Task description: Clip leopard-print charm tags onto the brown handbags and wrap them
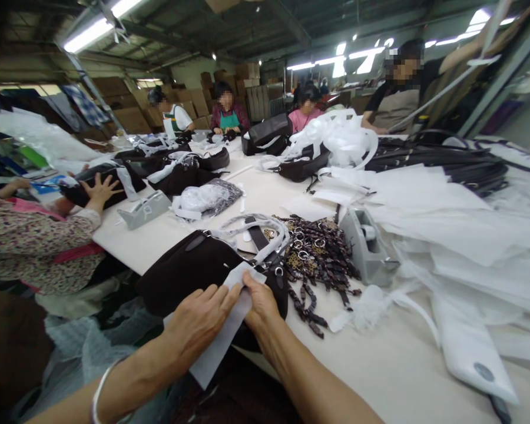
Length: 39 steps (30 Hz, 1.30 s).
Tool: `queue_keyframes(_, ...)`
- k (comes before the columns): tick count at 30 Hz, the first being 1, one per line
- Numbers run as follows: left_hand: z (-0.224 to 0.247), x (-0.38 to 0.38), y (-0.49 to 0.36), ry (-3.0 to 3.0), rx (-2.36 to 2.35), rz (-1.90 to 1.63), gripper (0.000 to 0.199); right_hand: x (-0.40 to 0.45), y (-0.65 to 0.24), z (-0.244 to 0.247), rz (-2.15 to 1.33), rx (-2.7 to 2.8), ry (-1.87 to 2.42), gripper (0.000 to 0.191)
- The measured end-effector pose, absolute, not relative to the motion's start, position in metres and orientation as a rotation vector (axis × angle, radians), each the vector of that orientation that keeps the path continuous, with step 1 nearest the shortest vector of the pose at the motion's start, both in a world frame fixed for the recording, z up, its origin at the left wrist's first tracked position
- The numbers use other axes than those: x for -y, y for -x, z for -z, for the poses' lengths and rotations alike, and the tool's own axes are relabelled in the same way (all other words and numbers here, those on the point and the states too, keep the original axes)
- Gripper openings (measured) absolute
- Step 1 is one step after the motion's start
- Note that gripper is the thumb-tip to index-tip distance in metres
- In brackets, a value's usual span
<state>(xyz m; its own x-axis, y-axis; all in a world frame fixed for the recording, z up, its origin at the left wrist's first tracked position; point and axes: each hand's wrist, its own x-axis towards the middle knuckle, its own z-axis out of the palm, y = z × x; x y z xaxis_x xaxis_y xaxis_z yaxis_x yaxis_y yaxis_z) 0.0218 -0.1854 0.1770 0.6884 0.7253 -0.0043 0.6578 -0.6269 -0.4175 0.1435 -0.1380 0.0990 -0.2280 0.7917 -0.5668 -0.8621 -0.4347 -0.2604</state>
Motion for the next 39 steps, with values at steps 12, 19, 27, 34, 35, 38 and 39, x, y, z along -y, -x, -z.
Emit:
queue_keyframes(12, -0.212, 0.184, 0.032, 2.868, 1.472, 0.026, 0.016, 0.137, -0.134, -0.107, -1.766, -0.256, 0.802, 0.004)
queue_keyframes(19, -0.186, 0.101, -0.014, 3.184, 2.132, 0.262, 0.037, 0.138, -0.137, -0.11, -1.734, -0.216, 0.843, 0.006)
queue_keyframes(27, -0.145, 0.11, -0.018, 3.008, 2.573, 0.609, 0.04, 0.142, -0.128, -0.1, -1.601, -0.112, 0.89, 0.026)
queue_keyframes(34, -0.141, 0.106, -0.03, 2.889, 2.703, 1.043, 0.026, 0.154, -0.141, -0.122, -1.649, 0.376, 0.898, 0.035)
queue_keyframes(35, -0.138, 0.106, -0.03, 2.872, 2.765, 1.126, 0.024, 0.159, -0.151, -0.127, -1.696, 0.526, 0.875, 0.039)
queue_keyframes(38, -0.131, 0.106, -0.026, 2.861, 2.97, 1.3, 0.025, 0.174, -0.191, -0.134, -1.805, 0.989, 0.959, 0.044)
queue_keyframes(39, -0.13, 0.106, -0.025, 2.874, 3.027, 1.338, 0.026, 0.178, -0.205, -0.133, -1.769, 1.122, 1.07, 0.043)
